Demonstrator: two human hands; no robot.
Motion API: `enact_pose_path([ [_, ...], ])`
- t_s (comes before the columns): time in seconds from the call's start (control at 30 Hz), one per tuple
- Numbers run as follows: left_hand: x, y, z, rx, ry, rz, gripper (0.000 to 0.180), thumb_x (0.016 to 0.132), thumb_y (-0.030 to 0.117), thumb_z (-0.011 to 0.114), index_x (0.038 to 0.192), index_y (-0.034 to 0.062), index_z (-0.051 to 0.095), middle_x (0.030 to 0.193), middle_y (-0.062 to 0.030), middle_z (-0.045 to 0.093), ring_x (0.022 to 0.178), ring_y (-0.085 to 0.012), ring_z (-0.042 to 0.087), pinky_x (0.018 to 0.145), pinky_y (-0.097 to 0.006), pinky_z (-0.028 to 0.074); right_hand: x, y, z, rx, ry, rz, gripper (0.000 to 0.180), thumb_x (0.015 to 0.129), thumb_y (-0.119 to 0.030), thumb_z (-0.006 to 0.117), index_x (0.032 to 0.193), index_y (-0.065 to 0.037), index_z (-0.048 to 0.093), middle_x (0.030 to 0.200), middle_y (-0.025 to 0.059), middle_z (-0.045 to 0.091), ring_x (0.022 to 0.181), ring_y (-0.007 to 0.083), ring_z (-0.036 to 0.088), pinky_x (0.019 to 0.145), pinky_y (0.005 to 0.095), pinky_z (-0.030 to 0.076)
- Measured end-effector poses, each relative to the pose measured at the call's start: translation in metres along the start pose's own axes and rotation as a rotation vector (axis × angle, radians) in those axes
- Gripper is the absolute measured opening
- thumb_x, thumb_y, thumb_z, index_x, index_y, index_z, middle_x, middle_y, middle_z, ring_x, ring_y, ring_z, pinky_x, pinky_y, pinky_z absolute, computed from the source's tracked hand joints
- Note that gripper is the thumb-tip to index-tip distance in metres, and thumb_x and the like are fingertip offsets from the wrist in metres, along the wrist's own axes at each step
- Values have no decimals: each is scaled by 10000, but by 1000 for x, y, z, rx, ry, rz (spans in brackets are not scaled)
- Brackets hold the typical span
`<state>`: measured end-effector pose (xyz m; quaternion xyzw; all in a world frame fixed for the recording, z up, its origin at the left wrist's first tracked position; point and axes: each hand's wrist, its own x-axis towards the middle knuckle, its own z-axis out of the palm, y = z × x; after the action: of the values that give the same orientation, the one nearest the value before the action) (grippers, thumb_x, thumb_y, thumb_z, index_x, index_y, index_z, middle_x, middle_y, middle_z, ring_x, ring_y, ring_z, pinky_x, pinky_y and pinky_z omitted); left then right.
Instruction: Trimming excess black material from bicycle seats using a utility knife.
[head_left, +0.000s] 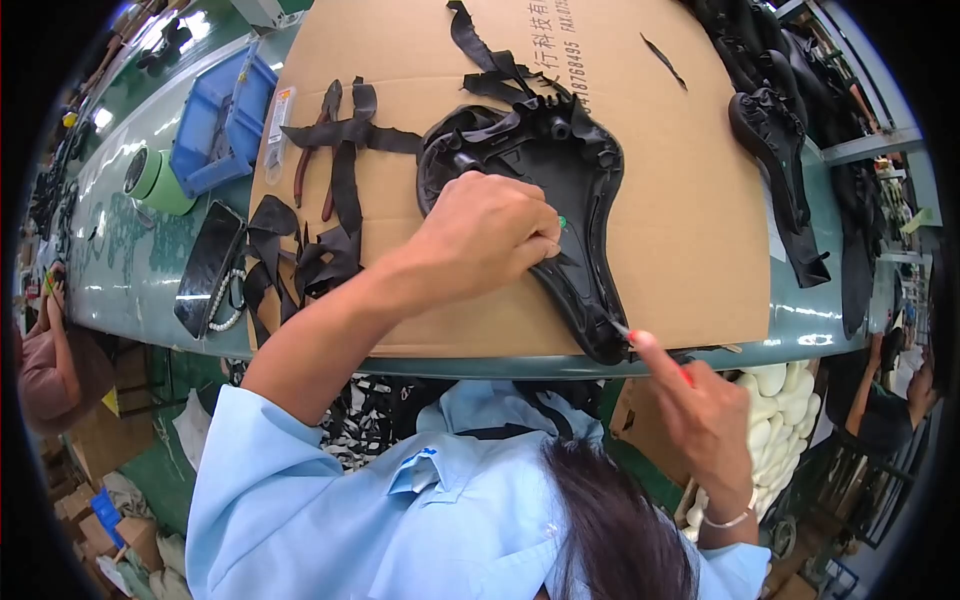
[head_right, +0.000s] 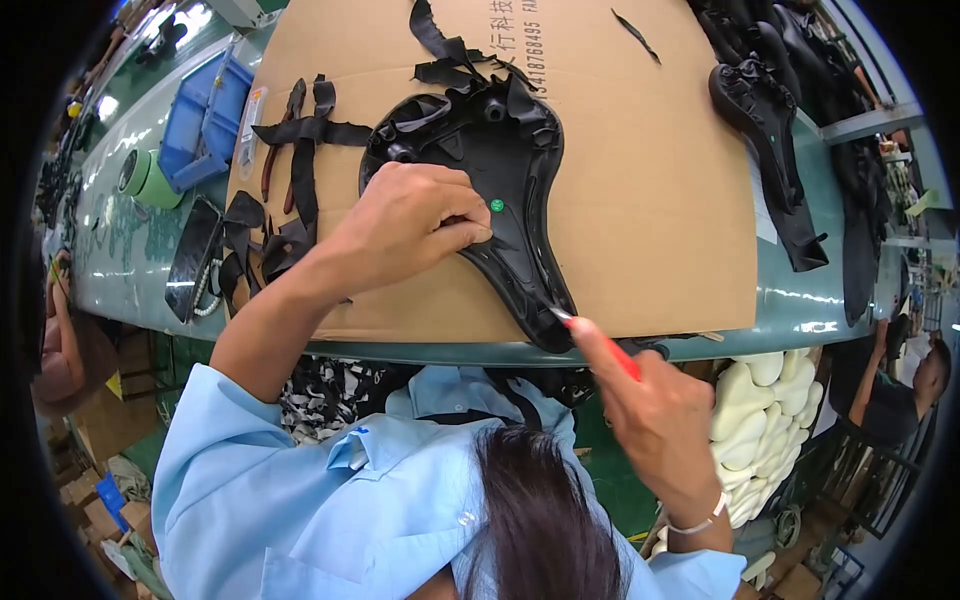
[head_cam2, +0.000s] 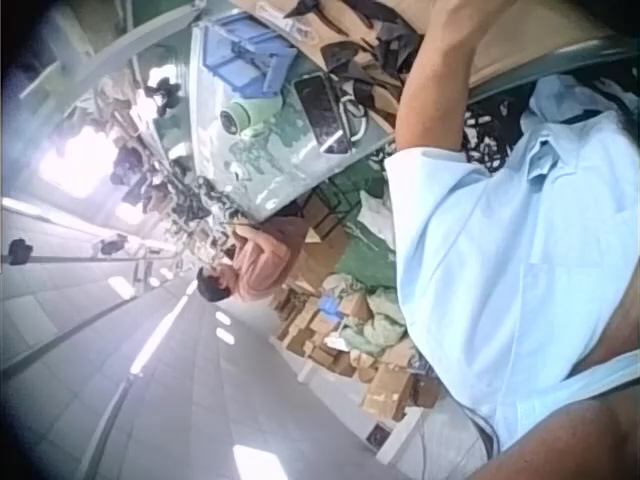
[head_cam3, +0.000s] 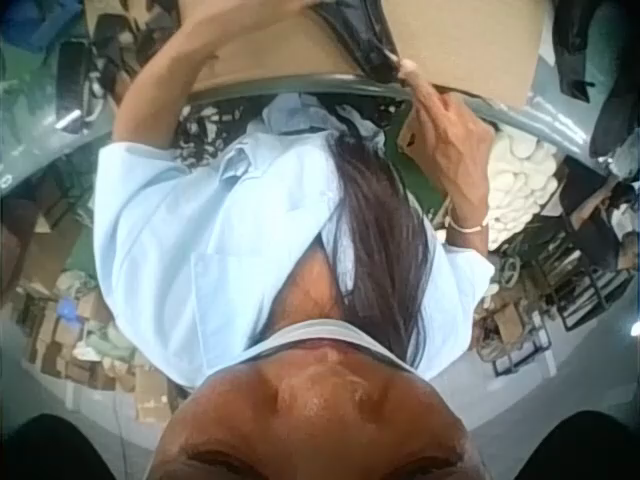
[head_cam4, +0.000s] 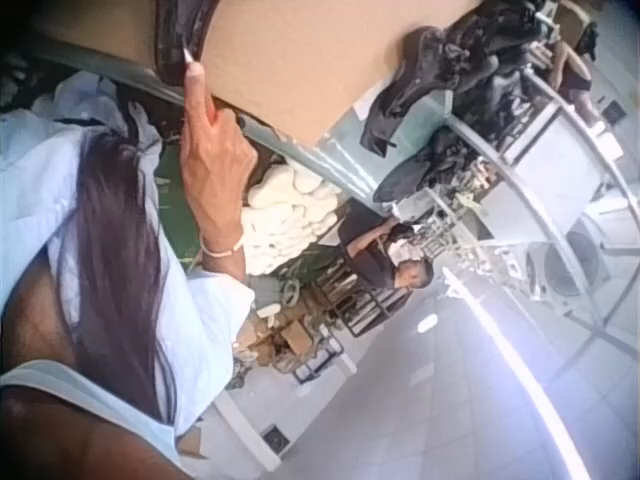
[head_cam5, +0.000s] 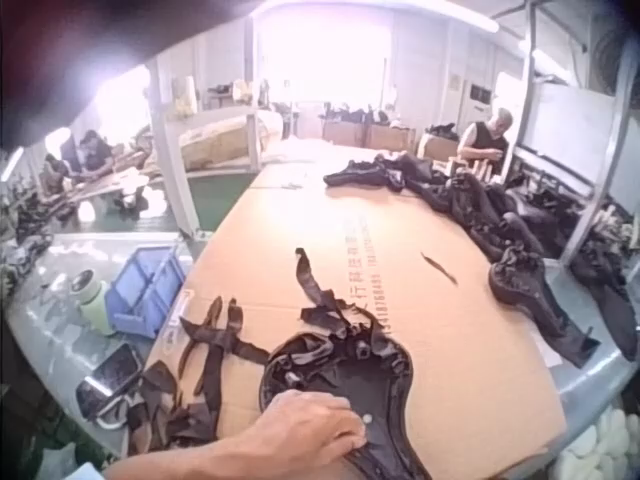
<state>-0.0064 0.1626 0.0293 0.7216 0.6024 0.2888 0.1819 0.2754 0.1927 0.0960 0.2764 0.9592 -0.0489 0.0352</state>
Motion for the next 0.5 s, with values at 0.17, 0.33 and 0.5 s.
enact_pose_path([
  [0.17,-1,42,30,74,-34,-184,152,800,192,649,751,49,667,753,-84,612,757,-275,621,644,-398,482,-10,28,16,248,254,72,559,866,-14,593,1399,-134,478,922,105,656,581,147,509,537,243,422],
  [0.33,43,16,27,-298,-239,-86,149,754,142,671,776,-6,673,708,-112,651,640,-223,627,579,-332,477,-6,-18,41,1420,224,557,512,979,-127,442,1466,-56,303,1157,117,605,635,97,545,564,222,481],
  [0.5,44,16,16,-472,-254,-275,238,698,196,723,802,-17,696,689,-146,658,654,-258,649,634,-357,506,0,-30,42,1788,289,722,518,983,-188,423,1459,-37,284,1000,138,621,567,102,548,502,216,476],
])
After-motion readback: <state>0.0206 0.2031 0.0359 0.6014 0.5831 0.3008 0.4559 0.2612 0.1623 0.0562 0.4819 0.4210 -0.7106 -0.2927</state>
